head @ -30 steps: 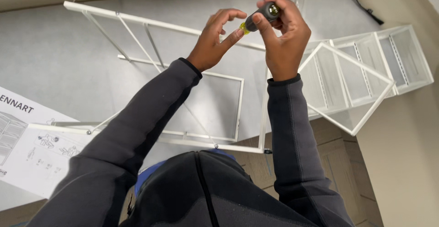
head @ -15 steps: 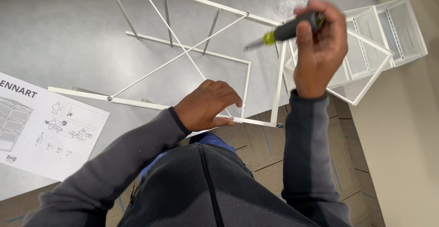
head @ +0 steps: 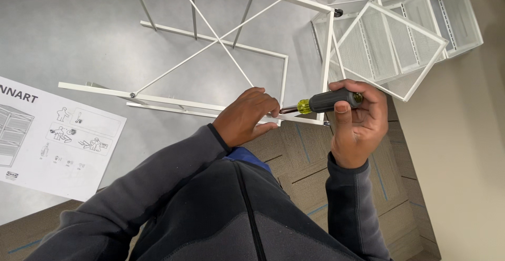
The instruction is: The person assembles a white metal Lennart shelving unit on a gray workbench. They insert a cross-brace, then use a screwdriver to tighten multiple screws at the frame joints, following the printed instruction sheet. The unit is flipped to access additional joints, and the person continues securing the frame with the screwdriver.
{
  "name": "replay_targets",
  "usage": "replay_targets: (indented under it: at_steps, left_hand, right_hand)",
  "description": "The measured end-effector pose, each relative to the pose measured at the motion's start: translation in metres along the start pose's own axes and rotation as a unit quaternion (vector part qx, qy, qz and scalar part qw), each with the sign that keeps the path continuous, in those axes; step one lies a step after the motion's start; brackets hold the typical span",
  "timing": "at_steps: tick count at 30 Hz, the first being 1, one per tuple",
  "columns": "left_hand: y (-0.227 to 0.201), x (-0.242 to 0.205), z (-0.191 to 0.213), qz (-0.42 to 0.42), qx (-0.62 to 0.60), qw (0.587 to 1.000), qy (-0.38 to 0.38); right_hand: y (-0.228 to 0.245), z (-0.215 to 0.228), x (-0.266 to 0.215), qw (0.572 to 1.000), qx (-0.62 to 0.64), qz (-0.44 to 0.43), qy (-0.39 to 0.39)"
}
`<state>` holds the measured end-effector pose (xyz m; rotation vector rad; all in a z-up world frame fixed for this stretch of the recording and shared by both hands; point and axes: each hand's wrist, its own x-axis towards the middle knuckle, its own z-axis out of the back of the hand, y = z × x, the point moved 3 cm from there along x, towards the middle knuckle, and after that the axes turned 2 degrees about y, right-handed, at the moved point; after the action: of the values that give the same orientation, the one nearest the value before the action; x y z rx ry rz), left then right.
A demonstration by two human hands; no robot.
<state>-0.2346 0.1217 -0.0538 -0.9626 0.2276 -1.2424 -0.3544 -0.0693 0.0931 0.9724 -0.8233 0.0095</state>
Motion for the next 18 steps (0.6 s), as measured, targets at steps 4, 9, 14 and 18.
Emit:
replay_targets:
  at_steps: [4, 9, 14, 18]
  left_hand:
    - [-0.005, 0.001, 0.004, -0.008, 0.011, 1.0, -0.012]
    - [-0.003, 0.002, 0.002, -0.016, 0.003, 1.0, -0.015]
    - [0.005, 0.002, -0.005, -0.016, 0.007, 1.0, -0.017]
    - [0.011, 0.002, -0.012, -0.018, 0.015, 1.0, -0.019]
  right_hand:
    - [0.007, -0.005, -0.007, 1.0, -0.007, -0.004, 0.002]
    - [0.012, -0.007, -0.011, 1.0, -0.004, 0.001, -0.004]
    - [0.012, -0.009, -0.016, 1.0, -0.014, 0.015, -0.006]
    - [0.011, -0.013, -0.02, 1.0, -0.024, 0.017, -0.007]
